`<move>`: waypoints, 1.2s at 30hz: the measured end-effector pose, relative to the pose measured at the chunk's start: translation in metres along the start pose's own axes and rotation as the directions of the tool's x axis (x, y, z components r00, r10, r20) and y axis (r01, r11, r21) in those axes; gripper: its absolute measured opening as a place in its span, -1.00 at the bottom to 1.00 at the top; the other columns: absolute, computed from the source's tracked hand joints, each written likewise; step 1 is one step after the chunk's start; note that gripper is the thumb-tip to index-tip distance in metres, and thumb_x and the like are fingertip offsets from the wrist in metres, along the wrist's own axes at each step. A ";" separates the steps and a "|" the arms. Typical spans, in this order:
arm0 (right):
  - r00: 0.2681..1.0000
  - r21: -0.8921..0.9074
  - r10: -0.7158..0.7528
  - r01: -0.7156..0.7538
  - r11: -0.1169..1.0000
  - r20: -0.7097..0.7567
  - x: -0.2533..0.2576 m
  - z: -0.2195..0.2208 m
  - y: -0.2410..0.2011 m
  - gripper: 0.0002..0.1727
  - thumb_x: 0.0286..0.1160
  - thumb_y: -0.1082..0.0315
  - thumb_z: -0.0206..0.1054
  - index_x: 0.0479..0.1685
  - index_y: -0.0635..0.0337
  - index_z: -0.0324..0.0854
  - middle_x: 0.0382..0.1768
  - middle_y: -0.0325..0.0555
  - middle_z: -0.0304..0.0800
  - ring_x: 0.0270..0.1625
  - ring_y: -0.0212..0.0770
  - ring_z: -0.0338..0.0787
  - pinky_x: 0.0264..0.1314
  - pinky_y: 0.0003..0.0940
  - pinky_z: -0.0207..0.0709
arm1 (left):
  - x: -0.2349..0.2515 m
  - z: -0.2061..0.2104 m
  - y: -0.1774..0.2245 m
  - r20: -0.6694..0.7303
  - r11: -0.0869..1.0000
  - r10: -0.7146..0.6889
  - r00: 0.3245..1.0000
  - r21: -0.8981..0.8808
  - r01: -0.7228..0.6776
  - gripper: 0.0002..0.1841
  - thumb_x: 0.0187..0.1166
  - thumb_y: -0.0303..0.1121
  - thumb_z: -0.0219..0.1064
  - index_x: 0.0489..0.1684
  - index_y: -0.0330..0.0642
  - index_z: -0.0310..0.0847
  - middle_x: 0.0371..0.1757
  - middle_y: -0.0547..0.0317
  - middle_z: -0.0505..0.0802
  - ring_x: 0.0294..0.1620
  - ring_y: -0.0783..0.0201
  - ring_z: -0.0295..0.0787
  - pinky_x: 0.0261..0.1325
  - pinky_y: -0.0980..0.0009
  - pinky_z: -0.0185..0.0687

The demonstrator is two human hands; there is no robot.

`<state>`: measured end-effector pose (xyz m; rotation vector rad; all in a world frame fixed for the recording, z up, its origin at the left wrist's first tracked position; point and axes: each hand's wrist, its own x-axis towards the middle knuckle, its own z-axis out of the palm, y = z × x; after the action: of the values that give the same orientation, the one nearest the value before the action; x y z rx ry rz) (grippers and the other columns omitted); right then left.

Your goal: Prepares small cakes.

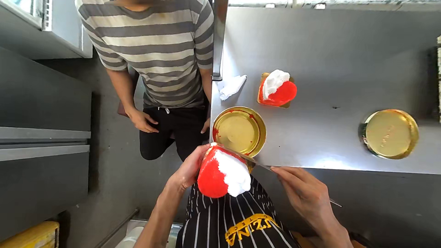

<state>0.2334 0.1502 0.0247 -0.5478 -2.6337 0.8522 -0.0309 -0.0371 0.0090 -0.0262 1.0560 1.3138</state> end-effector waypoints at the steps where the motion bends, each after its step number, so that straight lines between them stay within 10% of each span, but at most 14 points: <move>1: 1.000 0.003 0.007 -0.007 1.000 -0.004 -0.001 0.000 0.000 -0.70 0.71 0.28 0.19 0.15 -0.04 0.85 -0.07 -0.14 0.89 -0.03 -0.30 0.84 -0.01 -0.39 0.70 | -0.001 0.000 0.000 -0.005 1.000 0.003 1.000 -0.004 -0.003 -0.41 0.81 0.05 -0.31 -0.02 0.03 0.73 -0.30 0.24 0.91 -0.34 0.45 0.87 -0.33 0.48 0.81; 36: 0.993 0.032 0.080 -0.078 0.996 -0.081 -0.041 -0.010 -0.004 -0.74 0.75 0.22 0.21 0.20 -0.16 0.77 -0.03 -0.20 0.86 0.00 -0.39 0.80 0.02 -0.52 0.64 | -0.014 0.000 -0.010 -0.029 0.965 0.178 0.984 -0.192 -0.180 -0.52 0.73 0.03 -0.07 -0.18 0.05 0.81 -0.33 0.21 0.91 -0.31 0.44 0.88 -0.22 0.44 0.85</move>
<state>0.2727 0.1338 0.0274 -0.6693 -2.5366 0.8698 -0.0211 -0.0515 0.0127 -0.0865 0.9536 1.5792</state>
